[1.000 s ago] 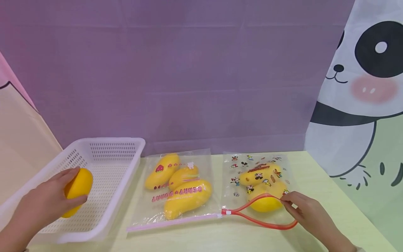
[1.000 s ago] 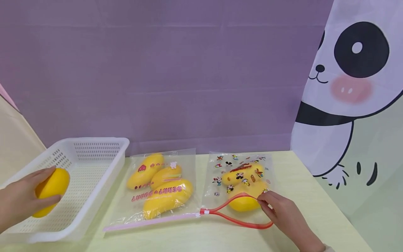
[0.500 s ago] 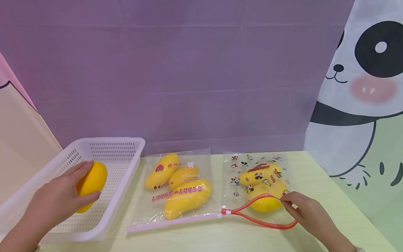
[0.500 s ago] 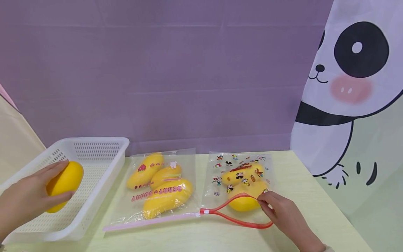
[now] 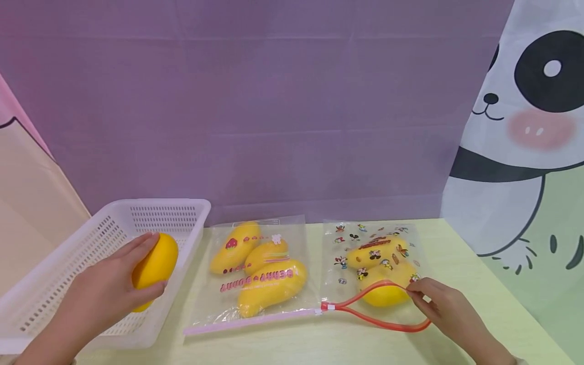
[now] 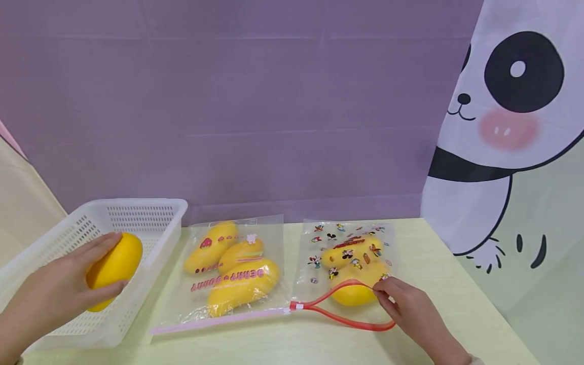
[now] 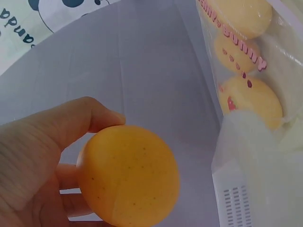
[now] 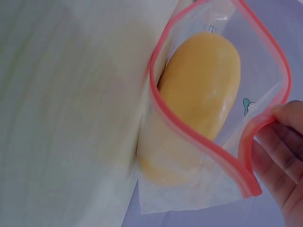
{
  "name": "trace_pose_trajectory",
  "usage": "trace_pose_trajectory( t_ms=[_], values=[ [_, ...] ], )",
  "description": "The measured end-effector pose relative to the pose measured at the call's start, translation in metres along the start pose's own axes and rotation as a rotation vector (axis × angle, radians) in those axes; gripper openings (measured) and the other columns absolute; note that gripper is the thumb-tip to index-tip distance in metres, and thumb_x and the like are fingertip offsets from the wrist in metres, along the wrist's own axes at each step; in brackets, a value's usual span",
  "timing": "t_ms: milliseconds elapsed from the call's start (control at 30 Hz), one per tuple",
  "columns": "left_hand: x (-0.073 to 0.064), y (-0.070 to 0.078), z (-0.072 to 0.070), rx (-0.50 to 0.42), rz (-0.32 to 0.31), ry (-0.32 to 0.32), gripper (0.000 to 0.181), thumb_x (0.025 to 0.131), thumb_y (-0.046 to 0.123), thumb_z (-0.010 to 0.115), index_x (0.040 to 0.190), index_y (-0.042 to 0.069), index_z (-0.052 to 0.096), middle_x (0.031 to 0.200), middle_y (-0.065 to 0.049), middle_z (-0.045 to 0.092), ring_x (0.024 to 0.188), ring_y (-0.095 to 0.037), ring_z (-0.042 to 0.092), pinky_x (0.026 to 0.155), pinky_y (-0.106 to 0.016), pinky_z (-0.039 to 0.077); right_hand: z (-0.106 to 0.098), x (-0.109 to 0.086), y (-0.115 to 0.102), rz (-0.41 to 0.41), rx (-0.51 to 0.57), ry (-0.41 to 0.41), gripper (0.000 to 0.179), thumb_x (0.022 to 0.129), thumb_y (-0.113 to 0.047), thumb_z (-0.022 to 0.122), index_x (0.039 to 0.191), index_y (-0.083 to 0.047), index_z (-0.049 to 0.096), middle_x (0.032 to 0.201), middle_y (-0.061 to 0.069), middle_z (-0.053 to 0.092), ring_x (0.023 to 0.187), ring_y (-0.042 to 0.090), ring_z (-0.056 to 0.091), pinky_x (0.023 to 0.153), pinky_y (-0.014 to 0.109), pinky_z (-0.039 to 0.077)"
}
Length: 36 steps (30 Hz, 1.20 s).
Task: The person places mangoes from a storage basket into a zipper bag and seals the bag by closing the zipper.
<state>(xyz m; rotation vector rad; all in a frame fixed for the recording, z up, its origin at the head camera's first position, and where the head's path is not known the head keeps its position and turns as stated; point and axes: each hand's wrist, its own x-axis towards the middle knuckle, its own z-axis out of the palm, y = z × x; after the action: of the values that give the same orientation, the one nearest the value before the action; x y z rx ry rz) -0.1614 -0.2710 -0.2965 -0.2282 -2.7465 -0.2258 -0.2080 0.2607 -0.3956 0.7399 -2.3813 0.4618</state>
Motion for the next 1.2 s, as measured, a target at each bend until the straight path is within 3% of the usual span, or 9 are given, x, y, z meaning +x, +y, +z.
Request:
trace_pose_trajectory(
  t_ms=[200, 700, 1200],
  values=[
    [-0.002, 0.015, 0.002, -0.023, 0.015, 0.016, 0.077, 0.072, 0.034, 0.076, 0.137, 0.005, 0.047, 0.138, -0.013, 0.049, 0.072, -0.022, 0.057, 0.052, -0.031, 0.037, -0.001, 0.0, 0.0, -0.016, 0.002, 0.004, 0.034, 0.06, 0.005, 0.083, 0.083, -0.014, 0.067, 0.078, -0.007, 0.065, 0.065, 0.005, 0.057, 0.052, 0.012, 0.046],
    [-0.007, 0.049, 0.003, -0.073, 0.092, 0.058, 0.076, 0.07, 0.032, 0.078, 0.136, 0.007, 0.049, 0.138, -0.008, 0.05, 0.076, -0.017, 0.058, 0.053, -0.03, 0.042, -0.001, 0.001, 0.0, -0.001, -0.002, -0.007, 0.034, 0.06, 0.005, 0.083, 0.083, -0.015, 0.067, 0.078, -0.008, 0.065, 0.064, 0.004, 0.057, 0.052, 0.012, 0.047],
    [-0.008, 0.08, 0.022, -0.113, 0.14, 0.032, 0.071, 0.067, 0.031, 0.079, 0.132, 0.013, 0.055, 0.137, -0.001, 0.052, 0.08, -0.011, 0.06, 0.055, -0.026, 0.045, 0.0, 0.0, 0.001, -0.01, 0.012, 0.002, 0.034, 0.06, 0.005, 0.083, 0.083, -0.014, 0.066, 0.078, -0.007, 0.065, 0.064, 0.004, 0.057, 0.052, 0.012, 0.046]
  ],
)
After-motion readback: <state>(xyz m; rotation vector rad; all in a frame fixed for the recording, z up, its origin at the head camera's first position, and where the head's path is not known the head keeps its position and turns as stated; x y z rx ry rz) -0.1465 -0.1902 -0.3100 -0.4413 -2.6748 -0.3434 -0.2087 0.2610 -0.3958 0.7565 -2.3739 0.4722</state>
